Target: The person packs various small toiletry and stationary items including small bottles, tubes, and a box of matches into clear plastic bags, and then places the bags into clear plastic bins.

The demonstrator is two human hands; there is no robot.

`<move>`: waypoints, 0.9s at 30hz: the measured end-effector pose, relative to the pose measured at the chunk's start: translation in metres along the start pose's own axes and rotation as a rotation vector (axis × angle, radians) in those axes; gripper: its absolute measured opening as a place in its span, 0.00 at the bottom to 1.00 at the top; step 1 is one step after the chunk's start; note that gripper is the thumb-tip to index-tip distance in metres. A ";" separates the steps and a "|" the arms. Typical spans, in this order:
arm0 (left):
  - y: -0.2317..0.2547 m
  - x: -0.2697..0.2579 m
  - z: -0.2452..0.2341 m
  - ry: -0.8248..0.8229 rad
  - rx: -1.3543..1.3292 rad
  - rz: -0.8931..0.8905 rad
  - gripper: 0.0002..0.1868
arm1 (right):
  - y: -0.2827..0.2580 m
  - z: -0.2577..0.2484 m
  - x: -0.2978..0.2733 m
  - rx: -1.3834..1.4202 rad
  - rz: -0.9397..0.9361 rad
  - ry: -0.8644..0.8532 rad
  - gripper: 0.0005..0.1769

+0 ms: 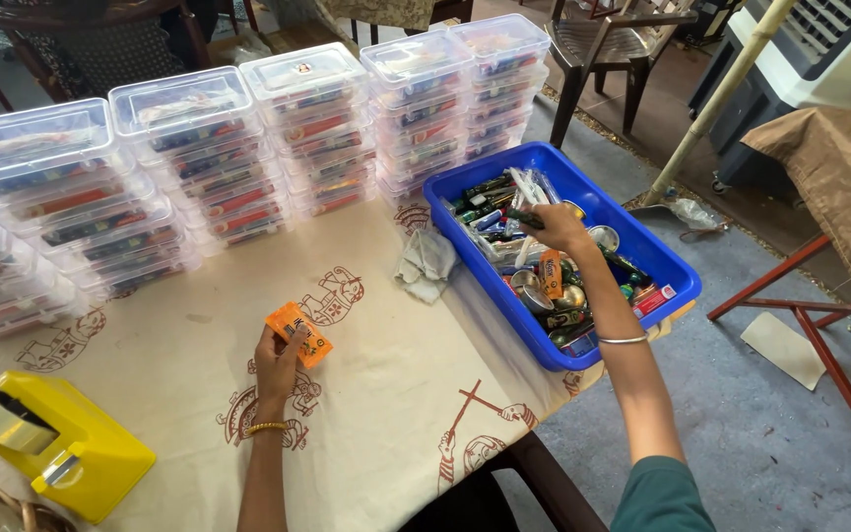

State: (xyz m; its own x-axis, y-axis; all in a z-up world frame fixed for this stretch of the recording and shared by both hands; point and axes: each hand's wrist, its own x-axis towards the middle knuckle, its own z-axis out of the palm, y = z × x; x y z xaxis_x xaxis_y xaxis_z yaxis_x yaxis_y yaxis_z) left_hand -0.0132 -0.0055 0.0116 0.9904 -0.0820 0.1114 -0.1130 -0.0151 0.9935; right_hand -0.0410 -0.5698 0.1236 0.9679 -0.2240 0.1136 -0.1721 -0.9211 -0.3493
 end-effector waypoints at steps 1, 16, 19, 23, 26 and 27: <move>0.002 -0.001 0.000 -0.002 0.000 -0.001 0.14 | 0.003 0.008 0.001 0.000 0.002 0.000 0.20; -0.016 0.007 0.000 -0.055 0.000 0.032 0.16 | -0.022 0.012 -0.014 -0.365 -0.008 -0.146 0.17; -0.006 0.003 0.001 -0.052 -0.069 0.014 0.17 | -0.017 0.007 -0.011 -0.431 0.082 -0.057 0.14; -0.008 0.003 0.001 -0.041 -0.025 0.011 0.17 | -0.022 -0.016 -0.015 -0.224 0.178 0.146 0.13; -0.006 0.001 0.000 -0.042 -0.009 -0.008 0.16 | -0.011 -0.024 -0.017 -0.114 0.203 0.358 0.14; -0.005 0.000 0.000 -0.041 -0.020 -0.011 0.16 | -0.005 -0.026 -0.017 -0.126 0.184 0.498 0.15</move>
State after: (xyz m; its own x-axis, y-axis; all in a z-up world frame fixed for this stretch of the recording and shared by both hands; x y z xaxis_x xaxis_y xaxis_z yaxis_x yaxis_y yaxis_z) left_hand -0.0123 -0.0059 0.0064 0.9874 -0.1226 0.0998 -0.1001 0.0034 0.9950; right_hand -0.0608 -0.5694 0.1475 0.7210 -0.4809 0.4989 -0.3807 -0.8765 -0.2947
